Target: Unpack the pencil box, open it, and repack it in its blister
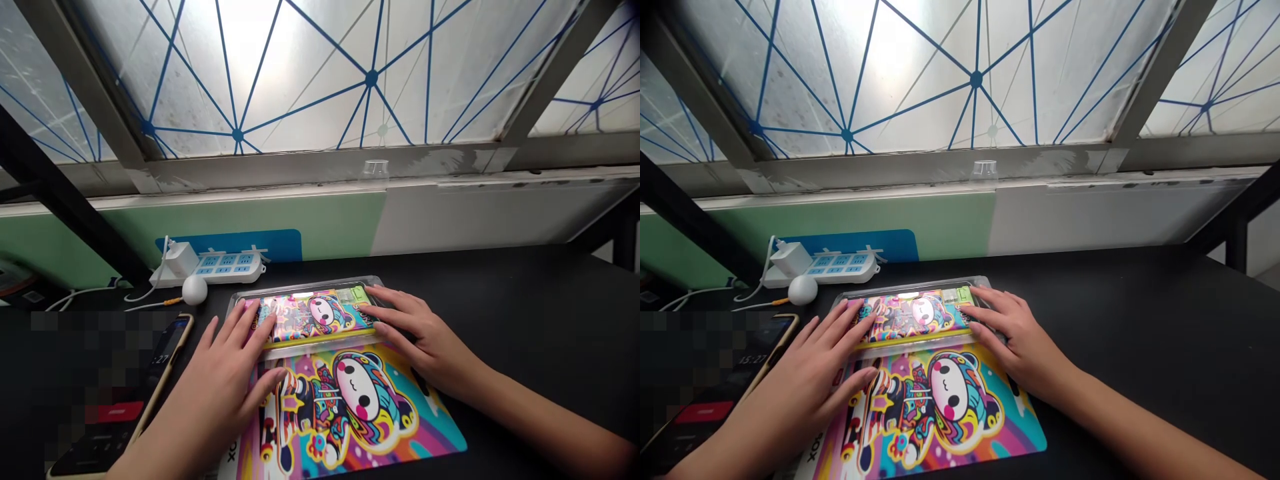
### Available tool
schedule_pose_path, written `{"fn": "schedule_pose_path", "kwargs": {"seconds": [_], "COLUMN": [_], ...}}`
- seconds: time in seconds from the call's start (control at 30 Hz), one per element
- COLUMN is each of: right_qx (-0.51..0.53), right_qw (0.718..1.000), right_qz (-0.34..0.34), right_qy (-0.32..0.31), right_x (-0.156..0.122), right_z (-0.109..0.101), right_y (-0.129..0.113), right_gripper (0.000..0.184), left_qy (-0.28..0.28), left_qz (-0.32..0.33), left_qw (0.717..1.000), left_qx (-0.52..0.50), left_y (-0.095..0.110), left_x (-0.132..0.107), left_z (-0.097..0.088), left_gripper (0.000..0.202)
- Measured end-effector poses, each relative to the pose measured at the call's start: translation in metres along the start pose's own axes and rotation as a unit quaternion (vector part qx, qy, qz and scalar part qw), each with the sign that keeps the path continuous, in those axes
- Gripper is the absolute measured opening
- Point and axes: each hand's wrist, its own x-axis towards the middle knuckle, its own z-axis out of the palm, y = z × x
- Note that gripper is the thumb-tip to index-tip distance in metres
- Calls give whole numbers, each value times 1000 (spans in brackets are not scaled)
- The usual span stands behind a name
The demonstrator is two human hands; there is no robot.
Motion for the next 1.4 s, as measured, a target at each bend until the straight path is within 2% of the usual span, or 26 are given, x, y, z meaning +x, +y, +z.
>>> {"fn": "schedule_pose_path", "kwargs": {"seconds": [0.2, 0.3, 0.37, 0.47, 0.57, 0.67, 0.8, 0.87, 0.97, 1.03, 1.13, 1.2, 1.3, 1.4], "right_qx": [-4, -18, -25, -4, 40, 52, 43, 56, 76, 81, 81, 73, 62, 30], "right_qw": [1000, 999, 997, 983, 962, 952, 933, 929, 930, 928, 928, 937, 958, 980], "right_qz": [-7, -25, -61, -165, -268, -288, -264, -215, -128, -100, -92, -90, -66, 14], "right_qy": [-10, 13, 50, 80, 24, -86, -240, -295, -335, -350, -352, -330, -270, -194], "right_x": [-4, -6, -7, -10, -12, -12, -12, -12, -14, -16, -17, -17, -17, -18], "right_z": [0, -2, -5, -11, -14, -15, -13, -12, -10, -9, -10, -10, -6, 0], "right_y": [-1, -3, -6, -19, -42, -64, -70, -65, -57, -54, -54, -57, -60, -62], "right_gripper": [36, 30, 27, 28, 24, 20, 43, 62, 86, 92, 91, 82, 64, 44], "left_qy": [-2, -6, -8, -11, -9, 0, 49, 59, 38, 24, 12, 9, 7, 2], "left_qz": [-1, 1, -1, -2, -5, -17, -9, 10, 33, 30, 12, 2, -8, -16], "left_qw": [1000, 1000, 1000, 1000, 1000, 1000, 999, 998, 998, 998, 999, 999, 999, 999], "left_qx": [10, 9, 1, -10, -13, -8, 15, 27, 42, 46, 37, 32, 35, 33], "left_y": [0, 0, 0, -3, -9, -15, -14, -10, -6, -6, -8, -9, -8, -7], "left_x": [-1, -1, -1, -2, -3, -2, 1, 2, 4, 4, 5, 4, 3, 2], "left_z": [1, 1, 2, 1, -1, -2, -1, 1, 3, 5, 6, 6, 4, 2], "left_gripper": [65, 66, 66, 64, 60, 61, 66, 65, 61, 60, 58, 59, 60, 61]}}
